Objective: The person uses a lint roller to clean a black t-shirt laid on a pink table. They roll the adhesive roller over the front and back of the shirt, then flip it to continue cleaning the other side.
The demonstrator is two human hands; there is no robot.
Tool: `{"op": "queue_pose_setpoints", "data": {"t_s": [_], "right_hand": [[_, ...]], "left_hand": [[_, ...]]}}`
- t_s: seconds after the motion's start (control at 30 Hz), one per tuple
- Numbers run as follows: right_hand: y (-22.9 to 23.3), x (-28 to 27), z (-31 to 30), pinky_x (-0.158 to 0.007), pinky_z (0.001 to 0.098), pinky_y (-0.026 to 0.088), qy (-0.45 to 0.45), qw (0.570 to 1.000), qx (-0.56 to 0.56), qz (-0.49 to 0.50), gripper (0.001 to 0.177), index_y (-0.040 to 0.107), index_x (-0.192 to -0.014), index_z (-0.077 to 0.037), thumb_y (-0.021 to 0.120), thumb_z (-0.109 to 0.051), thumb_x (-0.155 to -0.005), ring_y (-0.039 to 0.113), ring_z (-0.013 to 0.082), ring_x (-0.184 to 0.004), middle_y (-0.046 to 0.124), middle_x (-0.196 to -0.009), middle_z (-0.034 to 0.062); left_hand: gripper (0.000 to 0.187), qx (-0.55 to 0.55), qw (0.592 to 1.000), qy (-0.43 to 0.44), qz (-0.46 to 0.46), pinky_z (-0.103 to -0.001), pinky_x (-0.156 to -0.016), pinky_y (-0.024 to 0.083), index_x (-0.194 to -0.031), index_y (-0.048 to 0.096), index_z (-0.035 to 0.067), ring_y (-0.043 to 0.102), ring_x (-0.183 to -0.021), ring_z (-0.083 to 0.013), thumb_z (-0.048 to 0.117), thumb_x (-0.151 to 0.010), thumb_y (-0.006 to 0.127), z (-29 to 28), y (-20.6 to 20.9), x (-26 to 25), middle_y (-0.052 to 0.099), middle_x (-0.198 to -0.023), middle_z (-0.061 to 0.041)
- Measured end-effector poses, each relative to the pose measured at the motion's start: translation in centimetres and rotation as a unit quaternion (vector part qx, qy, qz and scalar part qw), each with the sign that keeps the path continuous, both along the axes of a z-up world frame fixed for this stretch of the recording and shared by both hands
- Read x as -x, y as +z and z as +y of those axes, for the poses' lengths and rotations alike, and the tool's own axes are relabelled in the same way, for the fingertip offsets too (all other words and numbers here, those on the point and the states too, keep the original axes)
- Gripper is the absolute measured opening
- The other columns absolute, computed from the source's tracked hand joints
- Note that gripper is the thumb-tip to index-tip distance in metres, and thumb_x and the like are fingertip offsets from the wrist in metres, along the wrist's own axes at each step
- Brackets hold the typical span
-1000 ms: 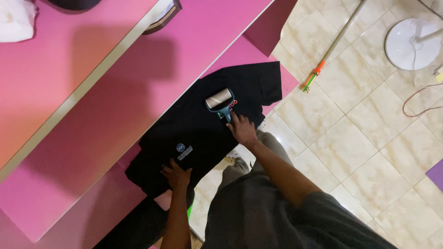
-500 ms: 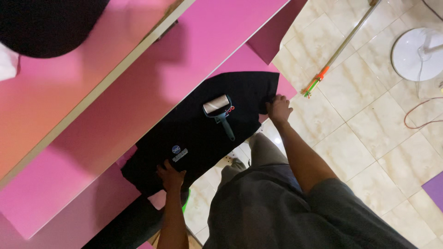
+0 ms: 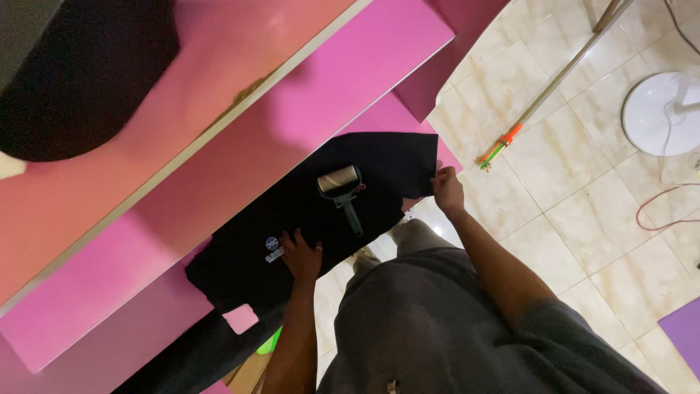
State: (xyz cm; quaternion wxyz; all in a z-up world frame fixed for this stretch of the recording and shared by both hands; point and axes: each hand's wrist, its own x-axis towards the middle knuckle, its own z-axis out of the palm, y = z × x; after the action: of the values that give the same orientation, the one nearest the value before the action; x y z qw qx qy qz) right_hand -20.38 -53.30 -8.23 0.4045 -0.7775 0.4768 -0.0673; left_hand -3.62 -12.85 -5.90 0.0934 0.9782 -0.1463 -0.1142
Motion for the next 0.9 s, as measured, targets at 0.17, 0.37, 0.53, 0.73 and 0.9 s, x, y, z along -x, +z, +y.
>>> {"op": "queue_pose_setpoints", "data": {"t_s": [0.17, 0.37, 0.53, 0.73, 0.9], "right_hand": [[2.7, -2.4, 1.2, -0.106, 0.0604, 0.046, 0.188, 0.964, 0.185, 0.037, 0.049, 0.054, -0.14, -0.018, 0.073, -0.029, -0.096, 0.049, 0.0354, -0.137, 0.053, -0.146, 0.0121], [5.4, -5.2, -0.1, -0.101, 0.0833, 0.03, 0.34, 0.895, 0.242, 0.159, 0.094, 0.035, -0.155, -0.027, 0.08, -0.054, -0.077, 0.022, 0.0368, -0.154, 0.026, -0.167, 0.0108], [6.0, -6.2, -2.3, -0.096, 0.088, 0.023, 0.318, 0.899, 0.155, 0.257, 0.101, 0.033, -0.156, -0.033, 0.084, -0.051, -0.071, 0.013, 0.042, -0.153, 0.015, -0.169, 0.0118], [3.2, -8.6, 2.8, -0.105, 0.0689, 0.045, 0.333, 0.924, 0.156, 0.11, 0.056, 0.057, -0.142, -0.021, 0.067, -0.048, -0.094, 0.053, 0.0373, -0.138, 0.058, -0.145, 0.0142], [3.4, -10.8, 11.4, -0.097, 0.0563, 0.054, 0.432, 0.886, -0.054, 0.157, 0.075, 0.053, -0.144, -0.012, 0.06, -0.066, -0.092, 0.066, 0.0411, -0.117, 0.068, -0.127, 0.0224]], "left_hand": [[0.087, 0.022, 0.999, 0.024, 0.001, -0.062, -0.113, 0.034, -0.144, 0.045, 0.006, 0.029, -0.145, -0.0518, 0.039, -0.075, 0.086, -1.3, 0.5, 0.0, 0.032, -0.156, -0.03], [0.094, 0.061, 0.998, 0.031, -0.009, -0.061, -0.113, 0.036, -0.142, 0.045, 0.006, 0.033, -0.143, -0.0508, 0.038, -0.068, 0.092, -1.6, 1.0, 0.2, 0.033, -0.154, -0.031], [0.094, 0.056, 0.997, 0.05, 0.012, -0.06, -0.113, 0.036, -0.145, 0.045, 0.009, 0.032, -0.146, -0.0485, 0.033, -0.068, 0.092, -1.5, 0.6, 0.1, 0.033, -0.157, -0.029], [0.087, 0.122, 0.992, 0.034, 0.0, -0.055, -0.117, 0.033, -0.143, 0.051, 0.01, 0.031, -0.146, -0.0493, 0.028, -0.068, 0.091, 0.2, -0.6, -0.1, 0.033, -0.158, -0.029], [0.067, 0.169, 0.985, -0.004, 0.033, -0.051, -0.119, 0.032, -0.138, 0.06, 0.011, 0.033, -0.147, -0.0491, 0.024, -0.077, 0.086, 2.6, -0.8, -0.5, 0.035, -0.16, -0.028]]}}
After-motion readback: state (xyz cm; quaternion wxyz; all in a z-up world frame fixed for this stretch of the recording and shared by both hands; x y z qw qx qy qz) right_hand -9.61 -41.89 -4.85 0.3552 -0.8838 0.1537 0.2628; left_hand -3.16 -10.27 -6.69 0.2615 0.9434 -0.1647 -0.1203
